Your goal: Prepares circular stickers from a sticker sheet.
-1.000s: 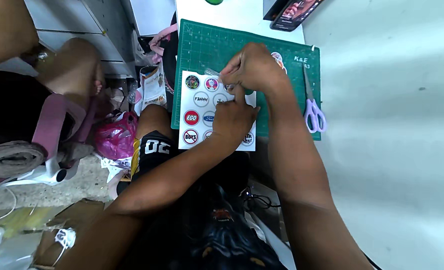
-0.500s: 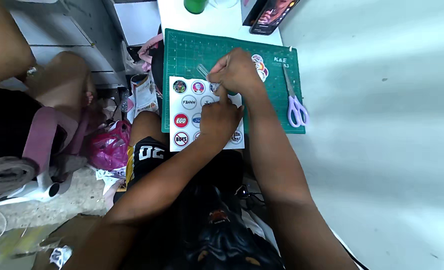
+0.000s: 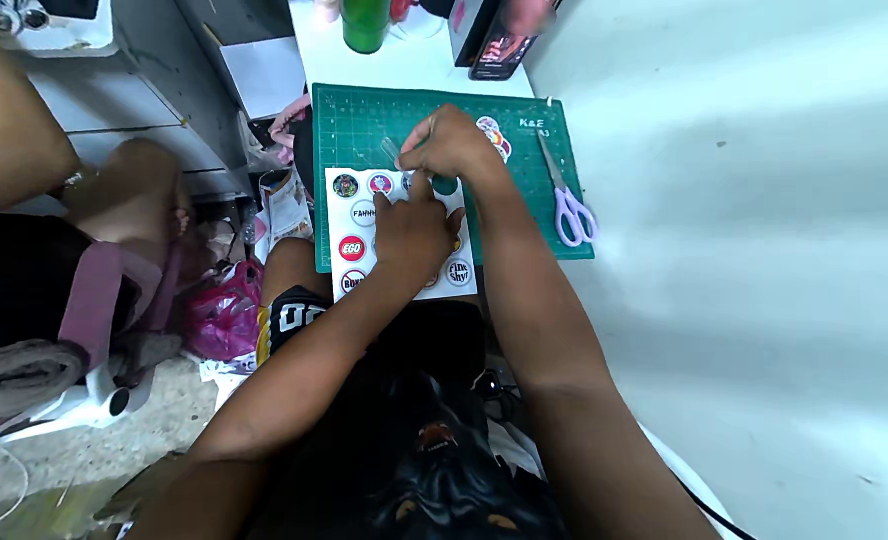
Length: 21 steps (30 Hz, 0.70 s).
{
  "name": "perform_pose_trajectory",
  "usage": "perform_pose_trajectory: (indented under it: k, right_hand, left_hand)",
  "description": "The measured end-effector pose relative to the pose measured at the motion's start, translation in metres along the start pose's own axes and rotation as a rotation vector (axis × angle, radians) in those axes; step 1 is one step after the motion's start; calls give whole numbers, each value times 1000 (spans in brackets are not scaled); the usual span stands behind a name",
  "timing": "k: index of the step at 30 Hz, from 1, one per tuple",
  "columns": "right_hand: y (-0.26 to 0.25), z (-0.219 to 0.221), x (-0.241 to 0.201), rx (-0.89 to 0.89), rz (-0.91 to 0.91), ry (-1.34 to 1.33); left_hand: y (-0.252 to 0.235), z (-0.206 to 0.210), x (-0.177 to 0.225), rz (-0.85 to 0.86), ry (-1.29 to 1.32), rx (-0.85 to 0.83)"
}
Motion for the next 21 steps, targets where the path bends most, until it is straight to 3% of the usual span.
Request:
perform_pose_trajectory:
  k: [5, 10, 16, 21]
  right_hand:
    - [1, 0, 2, 12, -34, -55]
    - [1, -4, -2, 3, -51, -4]
    - [-1, -6, -8, -48, -79, 27]
    - [-1, -8, -15, -41, -101, 118]
  left_hand:
    - [4, 10, -2, 20, -44, 32]
    - [7, 15, -8, 18, -94, 169]
    - [11, 1, 0, 19, -84, 126]
    - [7, 20, -11, 3, -94, 152]
Point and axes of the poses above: each hand's wrist, its own y-axis away from the middle knuckle, its own z-axis out of the palm, x = y × z, the point moved 6 cm from there along -y, towards the middle knuckle, and after that the axes turned 3 degrees about y, right-handed, at the moved point
